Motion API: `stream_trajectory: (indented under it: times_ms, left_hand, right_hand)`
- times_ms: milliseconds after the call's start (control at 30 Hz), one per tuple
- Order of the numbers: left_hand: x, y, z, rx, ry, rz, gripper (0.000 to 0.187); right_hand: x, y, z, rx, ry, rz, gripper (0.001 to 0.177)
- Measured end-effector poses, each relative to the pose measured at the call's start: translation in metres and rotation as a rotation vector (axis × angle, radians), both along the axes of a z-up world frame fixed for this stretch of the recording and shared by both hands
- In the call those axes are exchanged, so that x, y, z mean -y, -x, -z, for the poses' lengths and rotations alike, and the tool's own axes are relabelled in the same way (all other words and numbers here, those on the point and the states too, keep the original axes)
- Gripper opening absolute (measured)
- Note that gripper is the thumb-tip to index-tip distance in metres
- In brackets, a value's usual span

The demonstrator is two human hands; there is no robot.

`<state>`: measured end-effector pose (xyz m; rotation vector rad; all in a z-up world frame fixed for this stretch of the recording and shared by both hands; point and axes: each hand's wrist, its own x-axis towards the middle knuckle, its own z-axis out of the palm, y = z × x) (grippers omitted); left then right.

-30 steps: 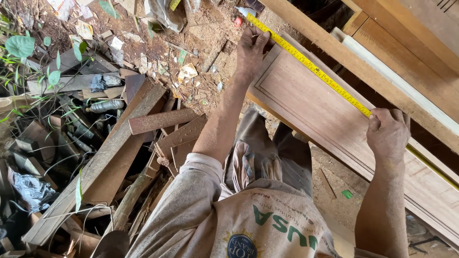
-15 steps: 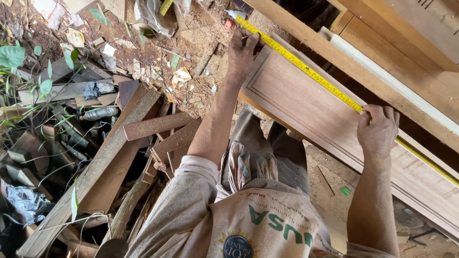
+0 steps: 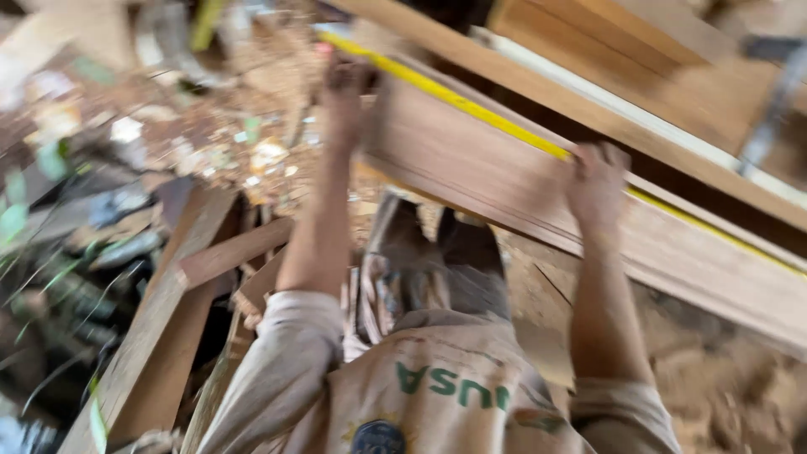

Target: Measuring and marking dimensions on wooden boards using a tape measure, pencil, and square.

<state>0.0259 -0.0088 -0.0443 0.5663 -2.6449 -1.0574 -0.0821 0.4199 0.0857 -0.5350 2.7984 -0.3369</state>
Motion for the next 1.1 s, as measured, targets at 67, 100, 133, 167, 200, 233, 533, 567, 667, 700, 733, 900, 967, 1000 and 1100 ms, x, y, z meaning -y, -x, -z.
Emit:
stream_trajectory:
  times_ms: [67,100,133,167,200,233,533,567,667,700,733,900,967,1000,1100]
  left_hand:
    - [-0.004,0.009,-0.004,-0.187,-0.555,-0.19,0.009]
    - [-0.005,0.015,-0.004,-0.313,-1.07,-0.428,0.016]
    - [-0.004,0.013,-0.019,-0.305,-1.108,-0.399,0.016]
    - [0.0,0.011,-0.032,-0.299,-0.704,-0.115,0.012]
    - [0.01,0.007,-0.045,-0.293,-0.284,0.157,0.011]
    - [0.005,0.008,-0.036,-0.305,-0.309,0.179,0.011]
    - [0.015,0.006,-0.022,-0.104,-0.845,-0.419,0.022]
    - [0.016,0.004,-0.015,-0.17,-0.857,-0.374,0.024]
    - [0.02,0.003,-0.014,-0.228,-0.874,-0.319,0.025]
    - [0.02,0.003,-0.016,-0.216,-0.886,-0.31,0.025]
    - [0.022,0.002,-0.011,-0.21,-0.881,-0.307,0.025]
    - [0.037,-0.003,0.016,-0.196,-0.953,-0.413,0.026]
    - [0.04,-0.003,0.015,-0.168,-0.862,-0.414,0.02]
    - [0.039,-0.005,0.015,-0.133,-0.778,-0.417,0.017]
    - [0.04,0.001,0.02,0.032,-1.121,-0.746,0.023]
  right_hand:
    - [-0.004,0.002,0.003,-0.085,0.008,-0.045,0.019]
    - [-0.007,0.005,0.006,-0.145,0.06,-0.136,0.015]
    - [-0.012,0.004,0.001,-0.16,0.025,-0.109,0.015]
    - [-0.016,0.003,-0.003,-0.121,0.013,-0.053,0.015]
    - [-0.016,0.004,-0.003,-0.08,0.014,-0.001,0.017]
    - [-0.029,0.003,-0.006,-0.094,-0.009,0.022,0.017]
    - [-0.136,0.005,-0.024,-0.043,-0.141,0.244,0.015]
    - [-0.151,0.006,-0.023,-0.025,-0.168,0.31,0.013]
    - [-0.192,0.011,-0.026,-0.01,-0.201,0.4,0.012]
    - [-0.204,0.012,-0.027,-0.012,-0.213,0.425,0.011]
    - [-0.22,0.012,-0.028,-0.006,-0.21,0.429,0.011]
    - [-0.293,0.014,-0.037,-0.015,-0.234,0.538,0.025]
    - [-0.324,0.017,-0.036,-0.025,-0.245,0.56,0.025]
    - [-0.341,0.016,-0.037,-0.033,-0.265,0.581,0.025]
    - [-0.373,0.015,-0.043,-0.051,-0.23,0.631,0.024]
